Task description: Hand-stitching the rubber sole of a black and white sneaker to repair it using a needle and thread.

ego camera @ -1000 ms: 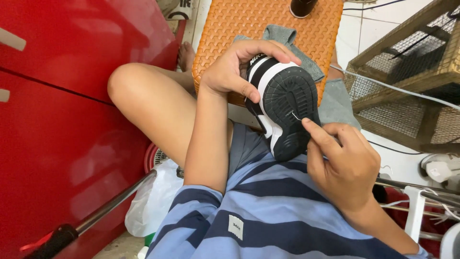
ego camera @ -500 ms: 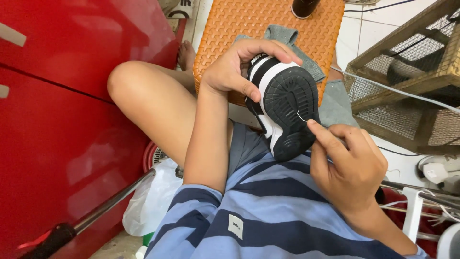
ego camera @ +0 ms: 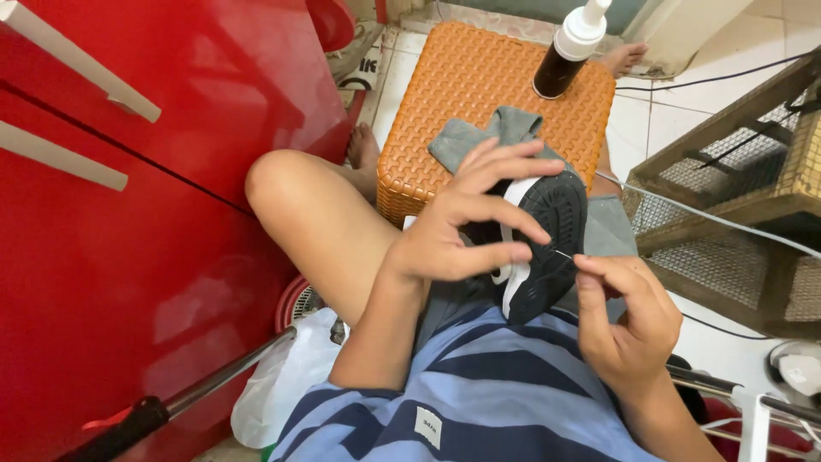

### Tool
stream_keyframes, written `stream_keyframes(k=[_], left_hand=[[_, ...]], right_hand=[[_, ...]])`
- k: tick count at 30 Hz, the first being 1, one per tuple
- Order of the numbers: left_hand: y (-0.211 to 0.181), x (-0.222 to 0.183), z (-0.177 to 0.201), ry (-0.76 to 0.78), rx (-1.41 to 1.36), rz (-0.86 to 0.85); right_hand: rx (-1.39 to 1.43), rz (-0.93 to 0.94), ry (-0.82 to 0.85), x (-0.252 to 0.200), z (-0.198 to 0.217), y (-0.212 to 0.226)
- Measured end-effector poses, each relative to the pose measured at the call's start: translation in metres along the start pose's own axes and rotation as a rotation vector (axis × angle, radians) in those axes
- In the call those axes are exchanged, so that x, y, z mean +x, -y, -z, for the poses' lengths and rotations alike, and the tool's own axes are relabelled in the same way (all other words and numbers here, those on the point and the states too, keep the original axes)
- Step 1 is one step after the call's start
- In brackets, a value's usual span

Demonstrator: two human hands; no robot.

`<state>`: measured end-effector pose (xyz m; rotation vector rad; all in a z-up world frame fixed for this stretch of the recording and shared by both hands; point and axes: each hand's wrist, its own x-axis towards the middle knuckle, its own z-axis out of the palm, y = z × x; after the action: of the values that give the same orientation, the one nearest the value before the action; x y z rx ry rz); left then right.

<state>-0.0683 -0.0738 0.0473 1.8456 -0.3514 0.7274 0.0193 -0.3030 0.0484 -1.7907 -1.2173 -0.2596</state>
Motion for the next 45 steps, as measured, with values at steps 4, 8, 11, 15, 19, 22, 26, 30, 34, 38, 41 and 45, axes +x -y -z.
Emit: stream_keyframes(k=[4,8,11,15,19,22,26,30,34,38,41,45], left_hand=[[-0.006,-0.010,-0.016,-0.078,0.051,0.027],[-0.005,-0.008,-0.025,-0.190,0.072,0.004],[-0.007,-0.007,-0.026,-0.216,0.101,0.001],[-0.009,-0.007,-0.024,-0.195,0.116,0.011],[-0.003,-0.009,-0.021,-0.178,0.083,0.024],[-0.001,-0.010,-0.020,-0.169,0.069,0.024],[0.000,-0.011,-0.018,-0.189,0.069,0.030],[0.006,-0.008,-0.020,-0.223,0.068,0.014],[0.005,-0.005,-0.020,-0.233,0.120,0.027],[0.011,0.002,-0.014,-0.201,0.160,0.045],[0.020,0.016,-0.006,-0.184,0.236,0.071],[0.053,0.037,-0.009,-0.279,0.119,0.043]], right_hand=[[0.025,0.007,-0.007,-0.001,-0.003,-0.002],[0.017,0.022,0.000,-0.001,-0.006,-0.002],[0.009,0.039,0.000,0.001,-0.008,0.001],[0.010,0.052,0.016,0.004,-0.011,0.004],[0.107,-0.054,-0.072,-0.010,-0.013,-0.011],[0.139,-0.137,-0.136,-0.012,-0.016,-0.022],[0.269,-0.203,-0.122,-0.006,-0.029,-0.034],[0.314,-0.288,-0.056,-0.005,-0.033,-0.046],[0.364,-0.299,-0.044,-0.005,-0.037,-0.060],[0.504,-0.298,-0.078,-0.002,-0.039,-0.075],[0.647,-0.361,-0.095,0.000,-0.043,-0.088],[0.768,-0.320,-0.123,0.009,-0.053,-0.112]])
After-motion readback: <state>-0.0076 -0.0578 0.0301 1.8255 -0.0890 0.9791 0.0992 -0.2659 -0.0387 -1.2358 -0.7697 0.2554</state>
